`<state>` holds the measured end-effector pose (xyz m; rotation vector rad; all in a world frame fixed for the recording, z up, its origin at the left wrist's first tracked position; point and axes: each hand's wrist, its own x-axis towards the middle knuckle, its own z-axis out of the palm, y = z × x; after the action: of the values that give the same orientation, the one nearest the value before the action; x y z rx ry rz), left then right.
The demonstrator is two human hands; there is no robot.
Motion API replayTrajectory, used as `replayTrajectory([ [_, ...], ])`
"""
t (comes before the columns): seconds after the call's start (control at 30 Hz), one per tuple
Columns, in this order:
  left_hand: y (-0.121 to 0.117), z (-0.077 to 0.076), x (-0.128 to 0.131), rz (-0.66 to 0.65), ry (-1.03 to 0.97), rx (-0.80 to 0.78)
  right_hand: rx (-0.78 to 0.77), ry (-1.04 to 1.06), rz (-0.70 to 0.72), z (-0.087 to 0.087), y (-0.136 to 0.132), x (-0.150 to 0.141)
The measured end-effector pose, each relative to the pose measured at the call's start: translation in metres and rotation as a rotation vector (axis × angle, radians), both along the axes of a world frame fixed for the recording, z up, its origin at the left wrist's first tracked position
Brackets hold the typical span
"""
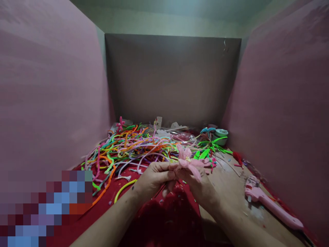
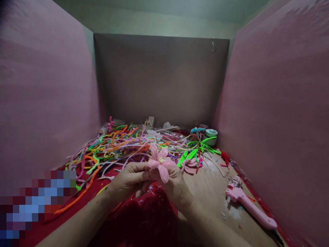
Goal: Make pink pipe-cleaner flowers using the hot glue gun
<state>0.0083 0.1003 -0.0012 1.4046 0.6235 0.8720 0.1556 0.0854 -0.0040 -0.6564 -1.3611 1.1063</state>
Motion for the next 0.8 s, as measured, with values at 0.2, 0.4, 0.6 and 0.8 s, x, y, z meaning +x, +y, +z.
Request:
replayTrajectory([
  [0.2,0.005,0.019,-0.007,0.251,0.105,0.132,0.256,-0.170,-0.174,0.000,0.008,0.007],
  [0.4,-0.012,0.048,-0.019,0.380,0.090,0.227,0.583,-0.451,-0.472,0.000,0.009,0.009],
  [0.6,-0.031,0.066,-0.003,0.346,0.188,0.070,0.686,-0.581,-0.492,0.003,-0.002,0.008],
  [0.8,-0.015,0.054,0.004,0.149,-0.144,-0.393,0.745,-0.554,-0.562,0.000,-0.004,0.011],
])
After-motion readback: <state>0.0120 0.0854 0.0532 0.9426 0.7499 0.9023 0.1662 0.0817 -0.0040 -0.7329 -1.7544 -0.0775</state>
